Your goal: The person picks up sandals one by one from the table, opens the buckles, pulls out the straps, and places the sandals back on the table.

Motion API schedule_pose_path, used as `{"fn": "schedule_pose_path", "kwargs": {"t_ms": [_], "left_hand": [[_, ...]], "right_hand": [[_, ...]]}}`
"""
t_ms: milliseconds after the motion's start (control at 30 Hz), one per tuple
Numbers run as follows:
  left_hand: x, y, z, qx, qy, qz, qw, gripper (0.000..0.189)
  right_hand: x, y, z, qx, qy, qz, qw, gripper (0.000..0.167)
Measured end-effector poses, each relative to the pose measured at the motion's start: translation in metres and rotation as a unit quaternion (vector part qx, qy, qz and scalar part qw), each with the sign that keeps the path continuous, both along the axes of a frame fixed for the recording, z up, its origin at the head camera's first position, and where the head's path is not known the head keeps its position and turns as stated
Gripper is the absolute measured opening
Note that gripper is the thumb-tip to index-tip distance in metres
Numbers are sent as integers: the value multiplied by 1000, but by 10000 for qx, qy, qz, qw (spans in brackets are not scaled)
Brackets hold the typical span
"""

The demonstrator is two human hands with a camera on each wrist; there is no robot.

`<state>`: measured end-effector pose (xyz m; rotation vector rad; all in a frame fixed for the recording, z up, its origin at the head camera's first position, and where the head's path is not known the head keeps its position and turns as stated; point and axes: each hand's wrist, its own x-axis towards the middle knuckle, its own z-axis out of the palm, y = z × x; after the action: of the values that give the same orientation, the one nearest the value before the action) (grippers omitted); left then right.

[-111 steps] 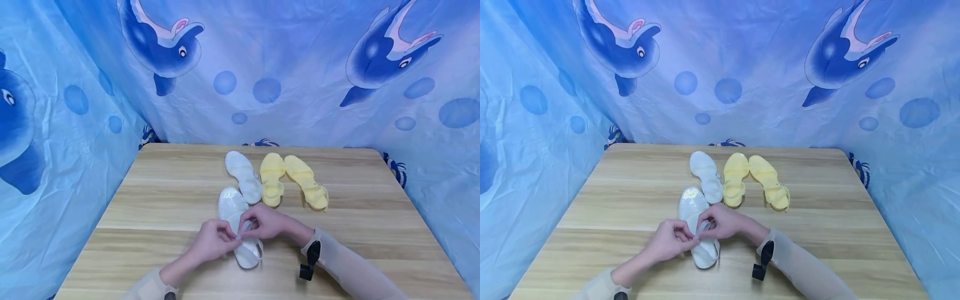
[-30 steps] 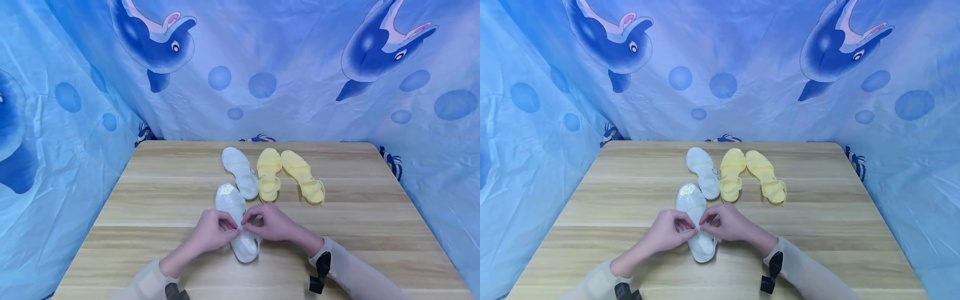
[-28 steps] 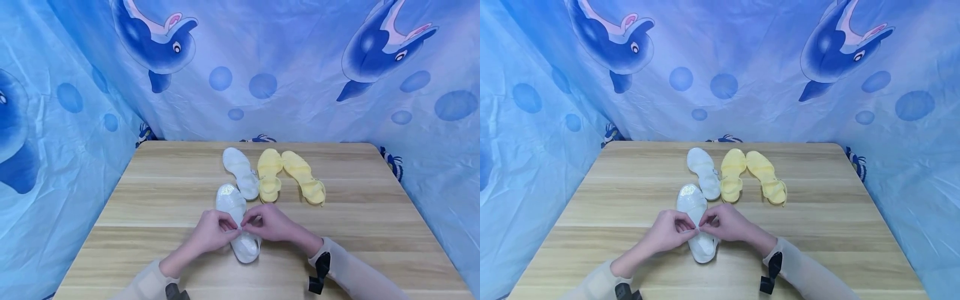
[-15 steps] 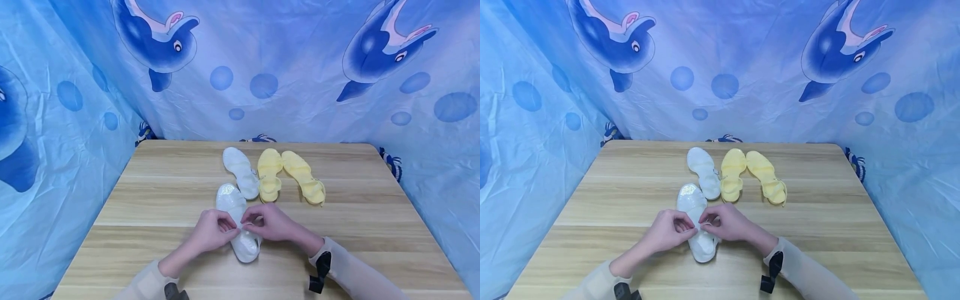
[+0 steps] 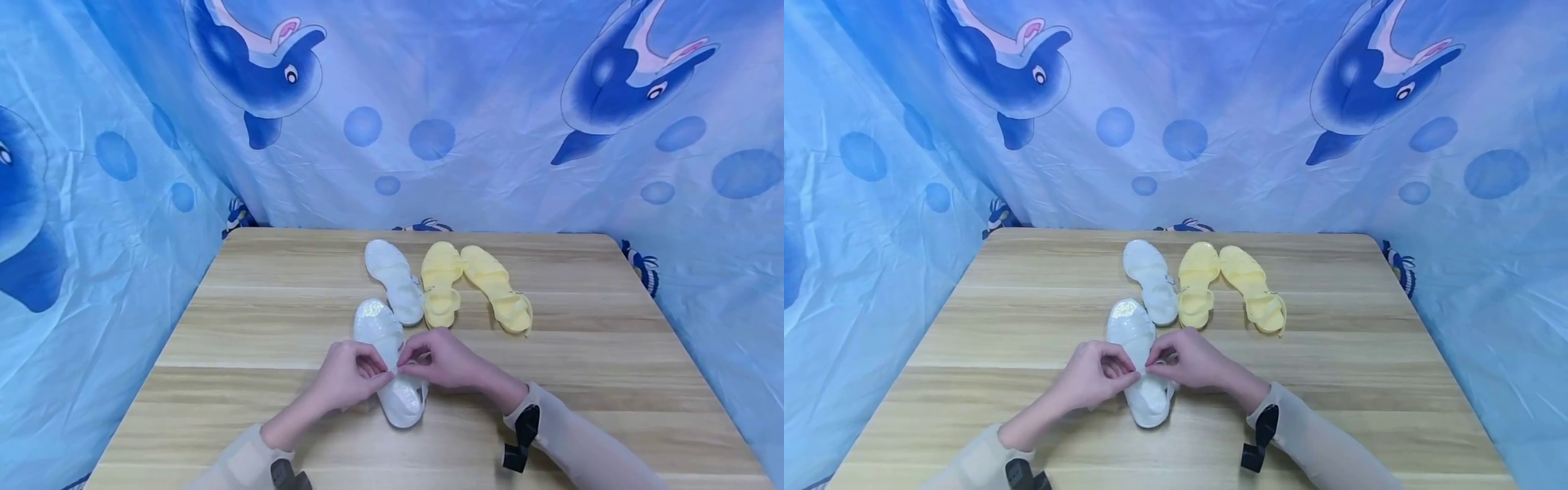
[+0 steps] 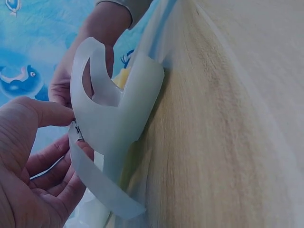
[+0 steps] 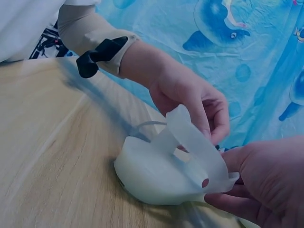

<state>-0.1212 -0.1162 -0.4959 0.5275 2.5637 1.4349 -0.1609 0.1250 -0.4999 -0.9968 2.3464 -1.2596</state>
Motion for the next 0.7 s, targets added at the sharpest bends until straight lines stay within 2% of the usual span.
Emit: {"fn": "schedule_pose_path", "kwargs": {"t_ms": [100,400,700], "left_hand": [[0,-1,0,10,-10,12,10000,13],[1,0,1,81,-145,31,9999,13],[0,-2,1,62,-133,-8,9999,12]], "right_hand": [[0,-1,1,15,17,7,10000,9],[-1,-6,7,123,470,170,9987,6],[-3,0,2,89,323,145,9993,10]]}}
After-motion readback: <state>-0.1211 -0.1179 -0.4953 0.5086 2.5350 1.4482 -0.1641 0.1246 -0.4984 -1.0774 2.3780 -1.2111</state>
